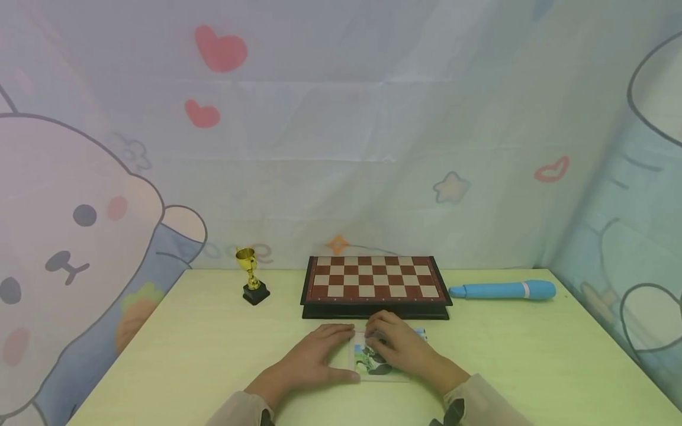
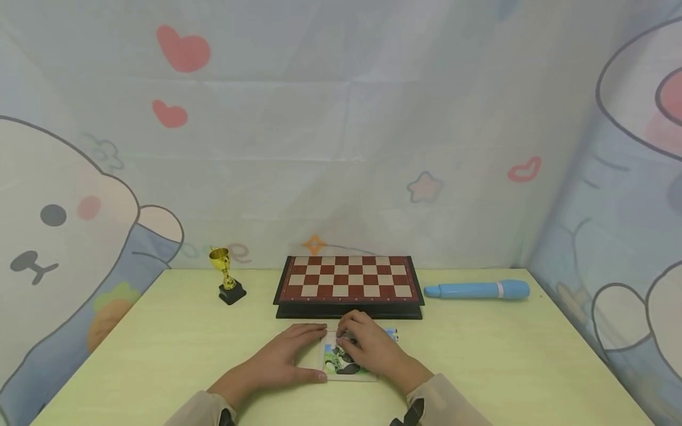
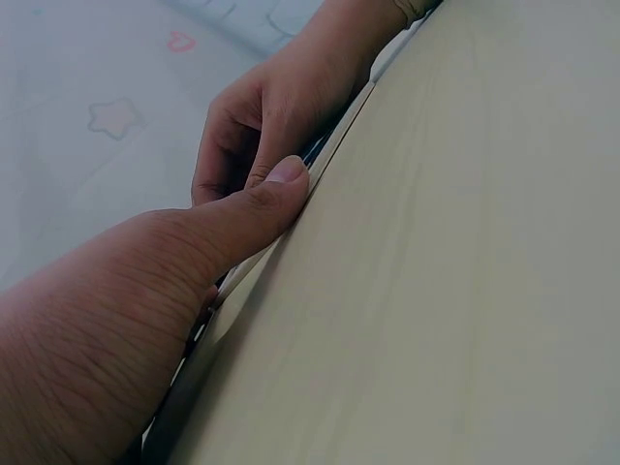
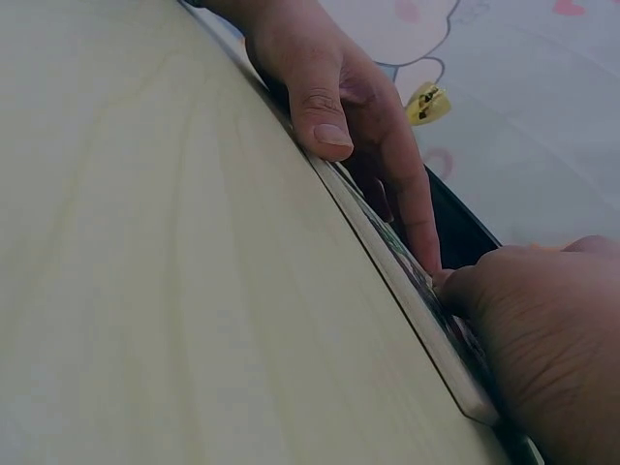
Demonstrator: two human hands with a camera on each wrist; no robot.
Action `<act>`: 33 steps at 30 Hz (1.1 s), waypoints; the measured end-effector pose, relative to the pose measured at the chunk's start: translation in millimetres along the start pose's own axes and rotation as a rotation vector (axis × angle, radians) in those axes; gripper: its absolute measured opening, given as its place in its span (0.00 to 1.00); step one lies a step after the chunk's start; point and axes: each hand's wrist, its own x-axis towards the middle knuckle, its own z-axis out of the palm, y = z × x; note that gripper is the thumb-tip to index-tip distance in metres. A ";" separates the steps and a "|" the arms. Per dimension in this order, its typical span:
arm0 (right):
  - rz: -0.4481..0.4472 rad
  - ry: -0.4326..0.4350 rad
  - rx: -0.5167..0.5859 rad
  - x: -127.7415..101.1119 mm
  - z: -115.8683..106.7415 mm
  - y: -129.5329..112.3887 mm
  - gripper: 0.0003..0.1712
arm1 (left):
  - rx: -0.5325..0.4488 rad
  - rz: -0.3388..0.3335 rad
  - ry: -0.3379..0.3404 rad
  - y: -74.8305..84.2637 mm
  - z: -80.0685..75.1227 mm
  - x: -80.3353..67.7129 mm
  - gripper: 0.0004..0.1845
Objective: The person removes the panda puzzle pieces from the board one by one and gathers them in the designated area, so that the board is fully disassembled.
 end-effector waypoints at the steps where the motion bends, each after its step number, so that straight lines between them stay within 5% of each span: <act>1: 0.000 0.002 0.003 -0.1 0.1 -0.2 0.05 | 0.001 0.000 0.000 0.0 0.1 -0.1 0.48; 33: -0.014 0.117 -0.132 -0.1 -2.5 -1.8 0.11 | 0.030 0.019 0.021 -1.8 2.1 0.5 0.49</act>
